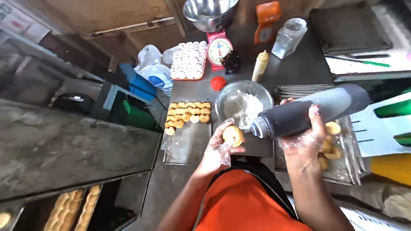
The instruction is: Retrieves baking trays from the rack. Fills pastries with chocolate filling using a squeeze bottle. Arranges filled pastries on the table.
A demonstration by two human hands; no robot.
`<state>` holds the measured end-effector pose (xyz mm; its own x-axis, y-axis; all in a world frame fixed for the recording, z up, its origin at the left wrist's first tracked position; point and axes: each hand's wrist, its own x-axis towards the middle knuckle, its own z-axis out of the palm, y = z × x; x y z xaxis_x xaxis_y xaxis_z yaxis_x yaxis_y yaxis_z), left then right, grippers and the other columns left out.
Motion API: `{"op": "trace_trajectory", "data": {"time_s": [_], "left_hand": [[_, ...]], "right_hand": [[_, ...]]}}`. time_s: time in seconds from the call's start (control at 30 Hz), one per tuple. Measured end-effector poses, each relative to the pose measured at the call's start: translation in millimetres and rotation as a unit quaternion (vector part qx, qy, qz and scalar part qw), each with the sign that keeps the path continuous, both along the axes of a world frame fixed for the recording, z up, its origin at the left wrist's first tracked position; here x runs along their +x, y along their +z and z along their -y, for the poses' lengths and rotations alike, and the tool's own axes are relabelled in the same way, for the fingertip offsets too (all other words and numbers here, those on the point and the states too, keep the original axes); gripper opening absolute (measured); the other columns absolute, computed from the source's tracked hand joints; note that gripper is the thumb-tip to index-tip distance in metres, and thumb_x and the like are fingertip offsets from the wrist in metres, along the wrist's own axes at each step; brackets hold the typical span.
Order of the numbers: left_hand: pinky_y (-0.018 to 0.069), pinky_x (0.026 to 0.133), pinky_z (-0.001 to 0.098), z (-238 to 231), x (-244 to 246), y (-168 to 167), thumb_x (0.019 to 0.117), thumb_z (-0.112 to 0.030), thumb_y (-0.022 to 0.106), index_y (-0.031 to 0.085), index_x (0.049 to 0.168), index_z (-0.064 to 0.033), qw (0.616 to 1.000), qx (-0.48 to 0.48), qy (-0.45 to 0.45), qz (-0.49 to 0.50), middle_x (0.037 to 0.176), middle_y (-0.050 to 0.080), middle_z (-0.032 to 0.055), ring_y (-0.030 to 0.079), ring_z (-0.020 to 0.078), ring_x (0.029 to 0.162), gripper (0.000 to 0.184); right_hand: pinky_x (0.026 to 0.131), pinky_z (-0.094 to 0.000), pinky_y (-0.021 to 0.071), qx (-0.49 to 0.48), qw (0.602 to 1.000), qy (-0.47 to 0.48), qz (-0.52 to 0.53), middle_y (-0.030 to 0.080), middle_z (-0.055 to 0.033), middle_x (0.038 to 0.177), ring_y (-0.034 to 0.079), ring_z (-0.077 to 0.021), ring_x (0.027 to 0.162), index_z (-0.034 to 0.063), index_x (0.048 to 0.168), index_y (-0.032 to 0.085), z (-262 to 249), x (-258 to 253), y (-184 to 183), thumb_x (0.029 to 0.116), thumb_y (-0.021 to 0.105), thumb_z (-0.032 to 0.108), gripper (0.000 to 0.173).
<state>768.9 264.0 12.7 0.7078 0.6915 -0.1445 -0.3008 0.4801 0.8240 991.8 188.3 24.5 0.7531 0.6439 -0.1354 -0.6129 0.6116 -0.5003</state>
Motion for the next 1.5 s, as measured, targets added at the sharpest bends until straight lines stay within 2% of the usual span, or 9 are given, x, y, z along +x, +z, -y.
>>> {"op": "trace_trajectory", "data": {"time_s": [0.23, 0.6, 0.87, 1.07, 1.13, 1.23, 1.33, 1.4, 1.5], "left_hand": [[0.0607, 0.077, 0.0397, -2, -51, 3, 0.0977, 0.002, 0.059, 0.042, 0.149, 0.001, 0.988, 0.146, 0.055, 0.005, 0.137, 0.055, 0.021, 0.067, 0.0268, 0.097, 0.054], [0.0614, 0.082, 0.0409, -4, -70, -2, 0.1007, -0.003, 0.056, 0.047, 0.142, 0.0047, 0.978, 0.197, 0.064, -0.009, 0.126, 0.061, 0.0193, 0.068, 0.0258, 0.098, 0.044], [0.0618, 0.084, 0.0453, -4, -54, -6, 0.1032, -0.009, 0.055, 0.04, 0.145, 0.003, 0.984, 0.163, 0.062, 0.043, 0.125, 0.061, 0.0178, 0.069, 0.0283, 0.101, 0.046], [0.0547, 0.101, 0.0357, -14, -60, -3, 0.1032, -0.013, 0.058, 0.052, 0.138, 0.0043, 0.936, 0.334, -0.001, -0.114, 0.13, 0.063, 0.0131, 0.064, 0.0169, 0.115, 0.039], [0.0568, 0.098, 0.0351, -8, -52, -7, 0.1047, -0.013, 0.054, 0.047, 0.141, 0.0054, 0.943, 0.311, 0.014, -0.118, 0.13, 0.062, 0.0137, 0.066, 0.0174, 0.111, 0.041], [0.0627, 0.082, 0.0429, 3, -34, -19, 0.1059, -0.013, 0.049, 0.033, 0.146, 0.0055, 0.986, 0.149, 0.076, 0.014, 0.12, 0.064, 0.0143, 0.071, 0.0249, 0.096, 0.047], [0.0623, 0.081, 0.0427, 7, -28, -18, 0.1056, -0.01, 0.045, 0.031, 0.147, 0.0007, 0.989, 0.086, 0.087, 0.08, 0.116, 0.066, 0.0115, 0.071, 0.0235, 0.094, 0.045], [0.0622, 0.083, 0.0419, -6, -37, -14, 0.1049, -0.012, 0.05, 0.038, 0.143, 0.0059, 0.983, 0.166, 0.066, 0.04, 0.121, 0.064, 0.0142, 0.07, 0.0229, 0.096, 0.044], [0.0529, 0.104, 0.0383, -22, -54, -1, 0.1053, -0.016, 0.054, 0.051, 0.137, 0.0054, 0.942, 0.319, 0.01, -0.1, 0.134, 0.06, 0.0157, 0.062, 0.0201, 0.12, 0.039]], "right_hand": [[0.102, -0.0508, 0.0539, 0.031, 0.994, 0.061, 0.086, 0.066, -0.0147, 0.127, 0.063, -0.0292, 0.121, 0.0088, 0.124, 0.062, -28, -44, 28, 0.1016, 0.054, 0.035, 0.035], [0.096, -0.0485, 0.0566, 0.062, 0.962, 0.113, 0.241, 0.069, -0.0177, 0.119, 0.067, -0.0304, 0.111, 0.0045, 0.119, 0.065, -36, -61, 36, 0.0875, 0.076, 0.024, 0.039], [0.099, -0.0503, 0.0549, 0.059, 0.978, 0.051, 0.193, 0.067, -0.0195, 0.122, 0.065, -0.0326, 0.116, 0.0039, 0.122, 0.063, -43, -72, 34, 0.093, 0.07, 0.03, 0.04], [0.091, -0.0448, 0.0593, 0.024, 0.947, 0.14, 0.289, 0.073, -0.0105, 0.11, 0.07, -0.0233, 0.103, 0.0087, 0.116, 0.069, -37, -56, 25, 0.0831, 0.081, 0.022, 0.037], [0.093, -0.0455, 0.0588, 0.02, 0.954, 0.115, 0.276, 0.073, -0.0117, 0.112, 0.07, -0.0245, 0.105, 0.0081, 0.117, 0.069, -36, -61, 25, 0.0846, 0.08, 0.023, 0.038], [0.1, -0.0495, 0.0552, 0.045, 0.978, 0.045, 0.2, 0.069, -0.0179, 0.121, 0.066, -0.031, 0.115, 0.0037, 0.122, 0.065, -39, -69, 24, 0.0896, 0.074, 0.026, 0.04], [0.1, -0.049, 0.0548, 0.051, 0.986, 0.046, 0.154, 0.067, -0.0175, 0.124, 0.065, -0.0305, 0.117, 0.005, 0.123, 0.063, -39, -67, 26, 0.0919, 0.07, 0.033, 0.043], [0.097, -0.0488, 0.0562, 0.056, 0.979, 0.084, 0.177, 0.069, -0.0174, 0.12, 0.067, -0.03, 0.113, 0.0052, 0.121, 0.065, -39, -59, 21, 0.0891, 0.074, 0.032, 0.043], [0.094, -0.0486, 0.0578, 0.04, 0.951, 0.151, 0.268, 0.071, -0.0167, 0.116, 0.069, -0.0294, 0.107, 0.0049, 0.12, 0.066, -40, -44, 17, 0.0846, 0.08, 0.023, 0.042]]}}
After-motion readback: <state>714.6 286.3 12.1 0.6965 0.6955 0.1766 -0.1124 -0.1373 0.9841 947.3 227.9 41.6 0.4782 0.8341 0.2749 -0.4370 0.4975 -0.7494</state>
